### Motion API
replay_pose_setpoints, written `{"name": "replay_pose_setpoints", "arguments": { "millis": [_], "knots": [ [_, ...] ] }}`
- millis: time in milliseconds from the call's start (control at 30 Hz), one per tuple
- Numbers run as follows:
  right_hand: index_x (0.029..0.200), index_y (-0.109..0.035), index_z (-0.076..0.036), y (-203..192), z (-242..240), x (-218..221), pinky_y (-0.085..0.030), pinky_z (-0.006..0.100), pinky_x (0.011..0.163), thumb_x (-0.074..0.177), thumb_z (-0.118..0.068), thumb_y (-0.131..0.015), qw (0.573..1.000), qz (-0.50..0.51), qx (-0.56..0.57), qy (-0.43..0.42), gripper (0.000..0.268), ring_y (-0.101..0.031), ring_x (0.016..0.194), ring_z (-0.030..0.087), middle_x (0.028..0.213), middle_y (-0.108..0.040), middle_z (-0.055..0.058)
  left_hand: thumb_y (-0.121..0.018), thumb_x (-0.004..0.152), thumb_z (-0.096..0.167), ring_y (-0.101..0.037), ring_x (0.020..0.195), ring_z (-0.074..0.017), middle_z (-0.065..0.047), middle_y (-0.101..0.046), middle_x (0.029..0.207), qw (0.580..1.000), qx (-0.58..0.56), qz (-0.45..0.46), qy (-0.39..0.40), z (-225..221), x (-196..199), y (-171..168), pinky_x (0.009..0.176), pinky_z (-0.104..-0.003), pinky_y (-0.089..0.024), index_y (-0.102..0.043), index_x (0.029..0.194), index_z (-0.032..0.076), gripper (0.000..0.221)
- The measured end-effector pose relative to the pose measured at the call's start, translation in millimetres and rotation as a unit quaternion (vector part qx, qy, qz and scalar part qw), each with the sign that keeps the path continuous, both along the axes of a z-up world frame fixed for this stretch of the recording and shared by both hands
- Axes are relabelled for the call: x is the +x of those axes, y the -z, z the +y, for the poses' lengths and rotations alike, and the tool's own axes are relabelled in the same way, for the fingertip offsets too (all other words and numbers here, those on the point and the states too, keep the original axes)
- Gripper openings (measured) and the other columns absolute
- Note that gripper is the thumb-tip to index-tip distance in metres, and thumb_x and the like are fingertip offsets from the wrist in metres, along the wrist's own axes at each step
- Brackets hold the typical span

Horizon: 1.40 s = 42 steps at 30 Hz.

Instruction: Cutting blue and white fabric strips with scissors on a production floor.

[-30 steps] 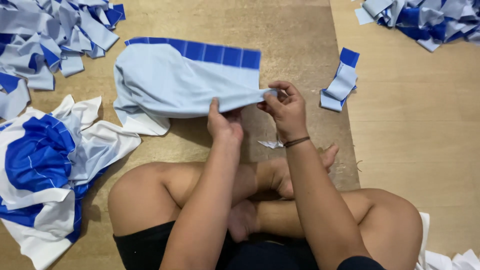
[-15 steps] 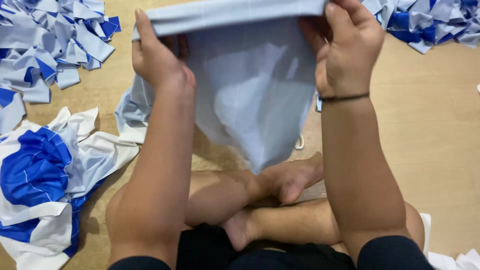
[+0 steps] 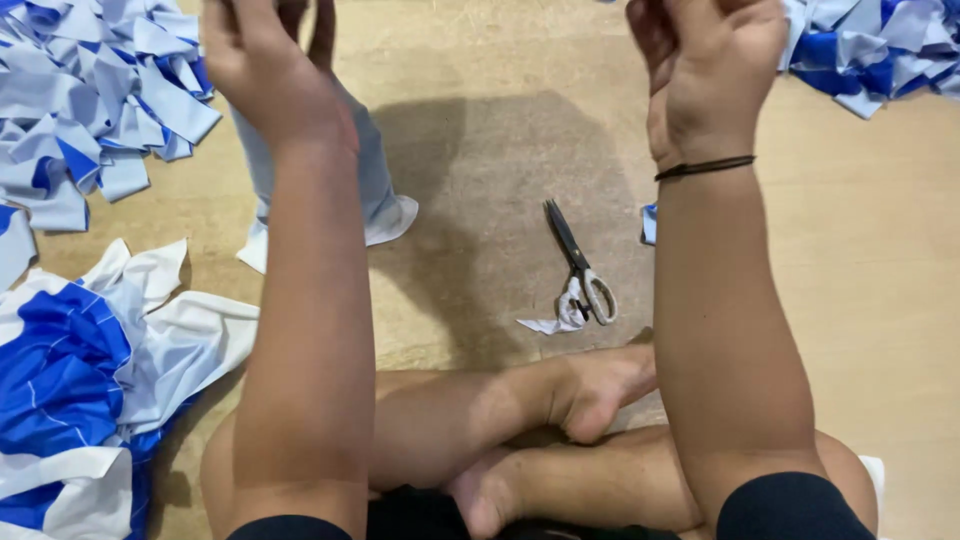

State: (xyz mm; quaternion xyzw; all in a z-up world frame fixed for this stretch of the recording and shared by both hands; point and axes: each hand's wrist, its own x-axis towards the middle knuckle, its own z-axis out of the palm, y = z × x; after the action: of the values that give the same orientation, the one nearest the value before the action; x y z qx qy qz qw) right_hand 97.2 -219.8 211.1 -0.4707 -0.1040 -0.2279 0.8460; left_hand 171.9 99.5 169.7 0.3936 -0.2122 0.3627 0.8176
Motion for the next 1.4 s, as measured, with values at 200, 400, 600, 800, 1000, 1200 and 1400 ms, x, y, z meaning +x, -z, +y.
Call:
{"name": "replay_pose_setpoints", "arguments": {
  "millis": [200,400,600,800,1000,1200,1400],
  "knots": [
    [0.107,-0.069,0.001,172.2,-9.5,11.3,-0.066,0.031,0.075,0.096,0.002,-0.073,0.961,0.265,-0.038,0.075,0.012,-0.071,0.078,0.017,0.100,-0.072,0.009,-0.071,0.094,0.021,-0.063,0.064,-0.0130,-0.002,-0.065,0.076,0.856,-0.090,0.509,0.009,-29.9,-50.3,143.6,0.058,-0.029,-0.058,-0.065,0.093,0.004,0.018],
    [0.105,-0.065,-0.002,273.4,-20.3,-19.2,-0.061,0.030,0.061,0.091,-0.002,-0.072,0.885,0.431,-0.165,0.062,0.016,-0.068,0.068,0.014,0.090,-0.070,0.004,-0.071,0.096,0.011,-0.061,0.063,-0.0156,-0.009,-0.065,0.080,0.809,-0.073,0.581,-0.051,-30.2,-86.4,248.2,0.052,-0.030,-0.052,-0.059,0.094,-0.001,0.018],
    [0.111,-0.065,0.000,312.6,-30.4,-30.7,-0.059,0.024,0.067,0.094,-0.001,-0.074,0.912,0.341,-0.218,0.067,0.019,-0.069,0.074,0.011,0.092,-0.073,0.007,-0.064,0.093,0.005,-0.064,0.072,-0.0182,-0.010,-0.064,0.092,0.772,-0.034,0.631,-0.070,-33.8,-99.8,244.3,0.060,-0.030,-0.060,-0.056,0.108,-0.003,0.019],
    [0.113,-0.061,-0.001,278.4,-20.8,-32.6,-0.063,0.025,0.068,0.090,-0.004,-0.078,0.898,0.386,-0.196,0.078,0.029,-0.073,0.079,0.011,0.095,-0.075,0.007,-0.059,0.092,0.004,-0.070,0.085,-0.0177,-0.010,-0.066,0.103,0.767,-0.021,0.635,-0.091,-44.7,-117.0,206.9,0.072,-0.029,-0.064,-0.053,0.114,-0.002,0.024],
    [0.112,-0.060,0.001,289.8,-26.2,-28.2,-0.063,0.026,0.067,0.090,-0.004,-0.081,0.896,0.390,-0.195,0.079,0.031,-0.072,0.077,0.013,0.092,-0.075,0.008,-0.081,0.088,0.021,-0.067,0.083,-0.0172,-0.008,-0.071,0.093,0.678,0.109,0.716,-0.126,-55.4,-117.5,179.9,0.071,-0.028,-0.059,-0.061,0.109,-0.002,0.036],
    [0.115,-0.061,0.001,297.8,-30.8,-26.7,-0.062,0.025,0.066,0.090,-0.004,-0.079,0.907,0.368,-0.198,0.059,0.031,-0.072,0.078,0.011,0.092,-0.075,0.006,-0.070,0.093,0.005,-0.070,0.080,-0.0166,-0.010,-0.071,0.094,0.766,-0.020,0.634,-0.101,-44.7,-118.9,244.9,0.067,-0.026,-0.065,-0.060,0.108,-0.005,0.021],
    [0.118,-0.061,0.002,297.5,-27.3,-27.7,-0.061,0.025,0.065,0.089,-0.004,-0.080,0.901,0.376,-0.202,0.075,0.035,-0.070,0.077,0.011,0.093,-0.074,0.007,-0.059,0.096,0.005,-0.071,0.096,-0.0186,-0.013,-0.064,0.117,0.738,0.062,0.658,-0.138,-66.9,-132.9,187.8,0.076,-0.027,-0.061,-0.045,0.128,0.004,0.036]
  ]
}}
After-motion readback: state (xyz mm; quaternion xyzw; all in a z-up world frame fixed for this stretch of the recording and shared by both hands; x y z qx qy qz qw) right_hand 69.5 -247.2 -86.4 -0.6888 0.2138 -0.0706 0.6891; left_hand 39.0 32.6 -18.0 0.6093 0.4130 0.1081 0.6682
